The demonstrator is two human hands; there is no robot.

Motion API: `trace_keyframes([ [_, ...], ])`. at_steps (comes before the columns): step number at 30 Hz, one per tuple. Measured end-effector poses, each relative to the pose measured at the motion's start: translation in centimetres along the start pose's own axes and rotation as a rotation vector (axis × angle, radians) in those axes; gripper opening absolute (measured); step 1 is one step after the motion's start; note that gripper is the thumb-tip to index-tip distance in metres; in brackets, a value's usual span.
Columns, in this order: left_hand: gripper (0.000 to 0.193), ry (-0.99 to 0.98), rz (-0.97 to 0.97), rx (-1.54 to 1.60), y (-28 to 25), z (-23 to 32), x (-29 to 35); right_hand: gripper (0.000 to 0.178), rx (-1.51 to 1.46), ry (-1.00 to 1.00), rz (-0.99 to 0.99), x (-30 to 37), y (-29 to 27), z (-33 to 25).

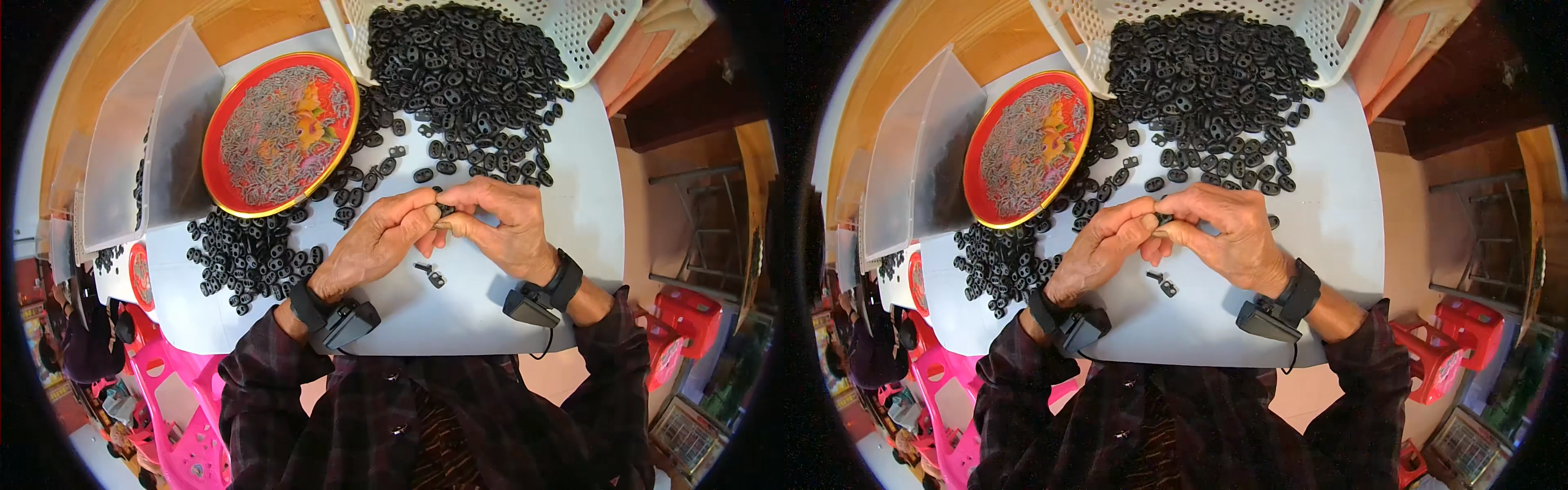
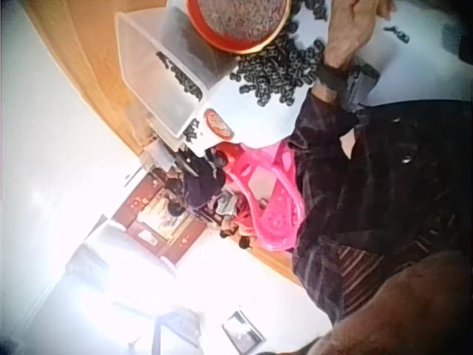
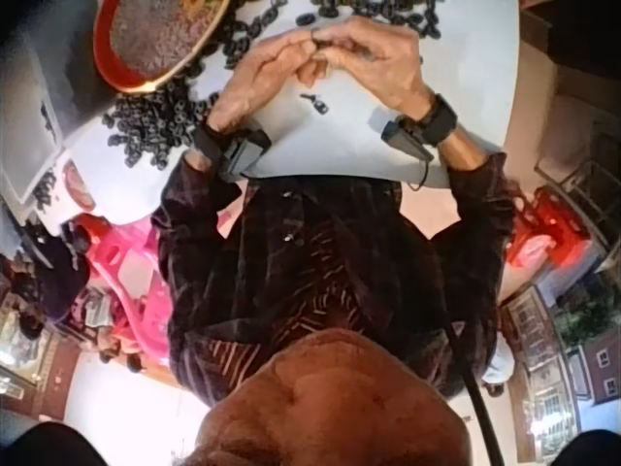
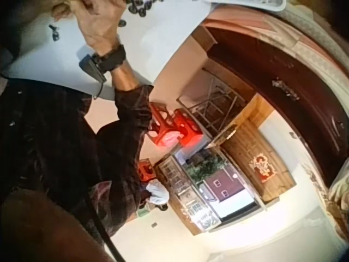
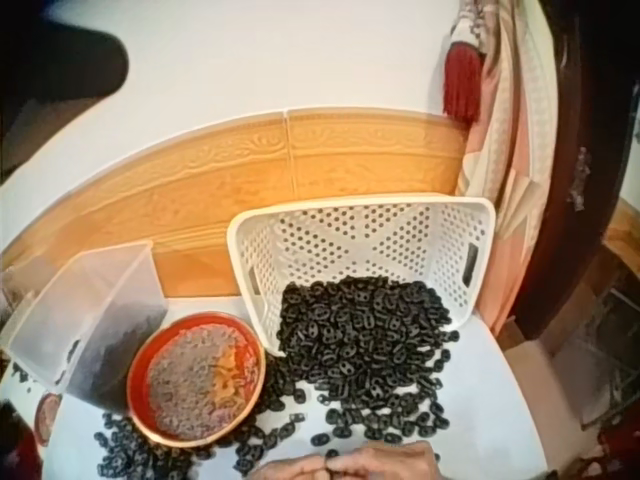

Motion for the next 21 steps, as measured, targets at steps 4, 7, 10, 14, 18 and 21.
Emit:
trace_keyframes([
  [4,0.027,-0.006,0.048,0.085,-0.2,-0.3,-0.3,0.021,-0.261,0.238,0.018,-0.1,-0.4,1.8],
  [7,0.028,0.085,0.061,0.168,-0.2,-0.2,-0.8,0.019,-0.208,0.235,0.061,0.2,-0.9,2.9],
  [10,0.025,0.092,0.076,0.226,-0.1,-0.4,-0.9,0.018,-0.128,0.212,0.136,-1.4,-1.6,2.3],
  [14,0.022,0.139,0.076,0.198,0.3,-0.7,-0.9,0.019,0.011,0.142,0.019,-7.4,2.3,-2.6],
  [18,0.023,0.094,0.082,-0.012,0.1,-1.7,-0.7,0.017,-0.034,-0.060,-0.243,-14.9,12.2,-7.0],
  [21,0.022,0.140,0.056,-0.047,0.4,-1.7,-1.0,0.020,0.008,-0.255,-0.351,-19.0,18.6,-9.2],
])
Point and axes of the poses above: each hand's wrist, its own x-axis away from the middle knuckle, its own y-axis out of the palm, z = x × y, the point moved 8 cm from there along -x, towards the middle knuckle, and after that the axes turned 11 degrees about -x, right-handed, at the moved point
